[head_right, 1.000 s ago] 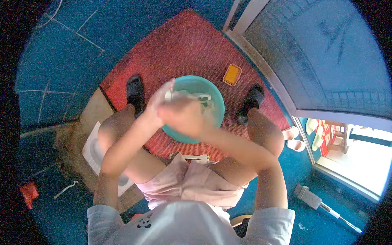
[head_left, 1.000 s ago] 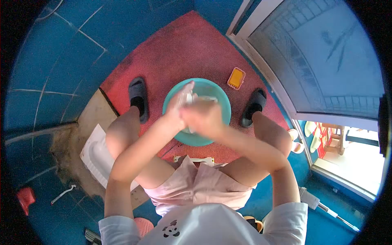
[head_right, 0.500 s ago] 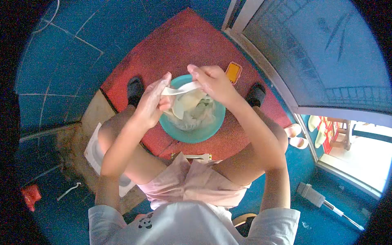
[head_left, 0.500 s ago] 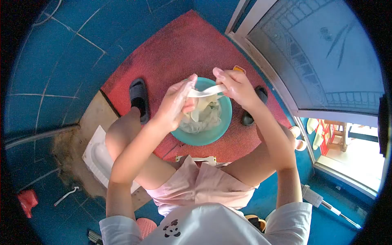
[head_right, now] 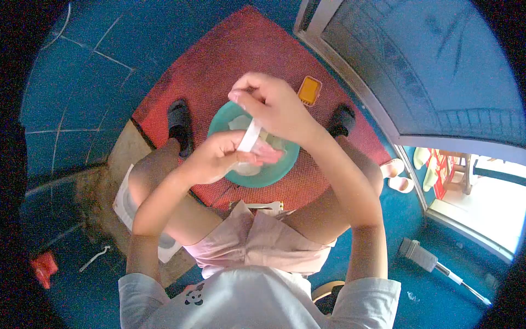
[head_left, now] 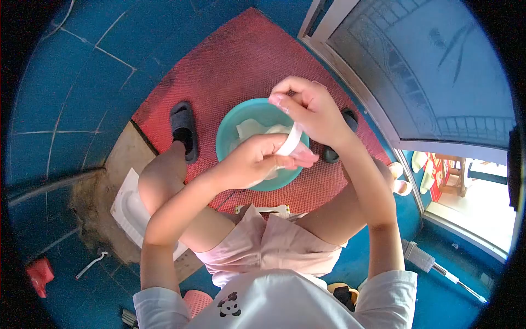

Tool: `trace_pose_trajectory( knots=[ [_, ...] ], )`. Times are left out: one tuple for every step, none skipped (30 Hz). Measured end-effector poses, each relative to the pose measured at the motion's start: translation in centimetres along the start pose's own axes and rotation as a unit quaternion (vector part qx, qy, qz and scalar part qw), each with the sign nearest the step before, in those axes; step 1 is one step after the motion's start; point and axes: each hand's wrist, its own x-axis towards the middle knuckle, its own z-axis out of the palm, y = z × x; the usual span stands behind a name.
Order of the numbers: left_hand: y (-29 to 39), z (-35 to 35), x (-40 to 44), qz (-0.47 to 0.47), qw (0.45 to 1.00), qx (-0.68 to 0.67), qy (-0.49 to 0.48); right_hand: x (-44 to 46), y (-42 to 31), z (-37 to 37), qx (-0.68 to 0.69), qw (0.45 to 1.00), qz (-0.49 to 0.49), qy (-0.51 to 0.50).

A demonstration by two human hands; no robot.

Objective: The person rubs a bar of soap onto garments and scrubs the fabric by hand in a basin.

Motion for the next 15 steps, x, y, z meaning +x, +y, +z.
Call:
trace_pose_trajectory(
  knots=[
    [-0.2, 0.0, -0.1, -0.001, 1.000, -0.002, -0.002, 0.2, 0.4, -0.3, -0.005, 1.000, -0.010, 0.022],
    [-0.4, -0.2, -0.3, 0.008, 0.999, 0.042, -0.024, 0.3, 0.5, -0.3, -0.010, 0.999, -0.022, 0.043],
    [-0.5, -0.2, -0.3, 0.017, 0.995, 0.086, -0.045, 0.2, 0.0, -0.5, -0.017, 0.999, 0.009, 0.049],
    [-0.4, -0.2, -0.3, 0.018, 0.995, 0.086, -0.044, 0.1, 0.0, -0.4, -0.018, 0.999, 0.009, 0.048],
    [0.1, 0.0, -0.2, -0.017, 0.997, 0.074, -0.021, 0.1, 0.0, -0.2, -0.007, 0.998, -0.025, 0.064],
    [0.3, 0.0, -0.2, -0.053, 0.997, 0.061, 0.002, 0.0, 0.1, 0.1, 0.005, 0.995, -0.059, 0.079],
    [0.3, -0.3, -0.2, -0.053, 0.997, 0.060, 0.005, -0.2, 0.2, 0.6, 0.006, 0.995, -0.058, 0.077],
    [0.4, -0.8, 0.0, -0.045, 0.998, -0.004, 0.037, -0.4, 0.4, 1.0, 0.016, 0.997, -0.056, 0.046],
    [0.5, -1.2, 0.2, -0.038, 0.995, -0.068, 0.067, -0.4, 0.5, 1.3, 0.026, 0.998, -0.052, 0.017],
    [0.4, -1.5, 0.2, -0.038, 0.995, -0.068, 0.068, -0.3, 0.5, 1.4, 0.026, 0.998, -0.051, 0.016],
    [0.3, -1.8, 0.3, -0.049, 0.996, -0.008, 0.068, -0.2, 0.4, 1.5, -0.019, 0.994, -0.101, 0.034],
    [0.3, -1.8, 0.3, -0.060, 0.994, 0.053, 0.068, -0.1, 0.0, 1.7, -0.063, 0.985, -0.149, 0.052],
    [0.6, -1.8, 0.2, -0.093, 0.993, 0.050, 0.050, -0.4, -0.9, 1.0, -0.021, 0.998, -0.048, 0.021],
    [0.5, -1.6, 0.1, -0.093, 0.993, 0.051, 0.050, -0.5, -0.9, 0.8, -0.021, 0.998, -0.048, 0.021],
    [0.2, -1.1, 0.0, -0.062, 0.995, 0.060, 0.046, -0.5, -1.0, 0.6, -0.014, 0.998, -0.050, 0.046]
  ],
)
